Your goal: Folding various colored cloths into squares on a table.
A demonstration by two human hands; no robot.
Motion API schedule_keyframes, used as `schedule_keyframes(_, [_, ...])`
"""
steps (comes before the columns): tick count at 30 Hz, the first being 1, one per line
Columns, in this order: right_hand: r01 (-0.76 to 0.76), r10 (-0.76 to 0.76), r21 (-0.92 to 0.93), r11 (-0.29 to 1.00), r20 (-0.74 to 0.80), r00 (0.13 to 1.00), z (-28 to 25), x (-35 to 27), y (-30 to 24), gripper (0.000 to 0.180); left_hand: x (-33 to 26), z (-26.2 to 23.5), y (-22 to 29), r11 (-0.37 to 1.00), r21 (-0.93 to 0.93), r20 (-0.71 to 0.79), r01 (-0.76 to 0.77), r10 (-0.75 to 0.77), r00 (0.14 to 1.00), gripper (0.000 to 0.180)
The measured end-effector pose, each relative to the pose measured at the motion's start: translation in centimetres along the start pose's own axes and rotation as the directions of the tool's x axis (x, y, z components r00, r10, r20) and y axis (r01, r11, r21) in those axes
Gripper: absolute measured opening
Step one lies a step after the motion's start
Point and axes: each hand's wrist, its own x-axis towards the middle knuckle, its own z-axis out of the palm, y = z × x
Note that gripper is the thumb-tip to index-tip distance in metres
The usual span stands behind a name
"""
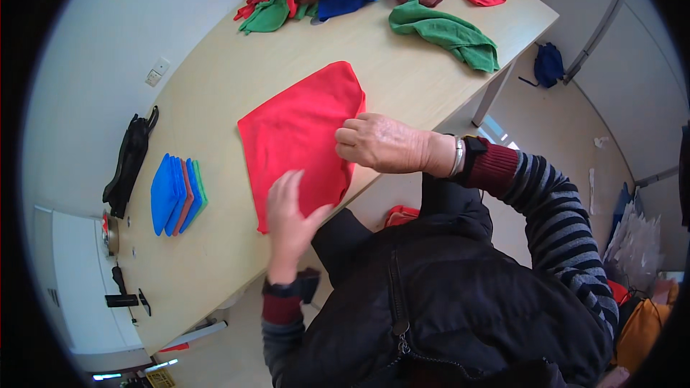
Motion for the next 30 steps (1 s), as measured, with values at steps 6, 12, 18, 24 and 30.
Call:
schedule_keyframes(6, [-0.108,0.155,0.228,0.968,-0.203,0.967,0.6,1.1,-0.4,0.008,3.5,5.4,2.3,0.899,-0.402,-0.093,0.175,-0.23,0.969,0.028])
schedule_keyframes(12, [-0.716,0.851,0.587,0.378,0.083,0.518,5.5,-2.9,12.6,0.017,5.5,2.6,0.3,0.837,-0.535,-0.339,0.118,-0.34,0.877,0.017])
schedule_keyframes(18, [-0.772,0.865,0.525,0.358,0.125,0.486,9.2,1.0,15.8,0.021,5.2,1.9,-1.9,0.791,-0.602,-0.379,0.103,-0.397,0.836,0.018])
schedule_keyframes(24, [-0.807,0.833,0.343,0.481,0.109,0.543,11.1,5.0,15.6,0.025,4.3,2.1,-1.7,0.832,-0.536,-0.369,0.141,-0.381,0.848,0.019])
schedule_keyframes(30, [-0.843,0.856,0.324,0.428,0.155,0.494,12.2,5.8,16.4,0.026,3.9,2.7,-1.6,0.847,-0.511,-0.367,0.143,-0.366,0.855,0.018])
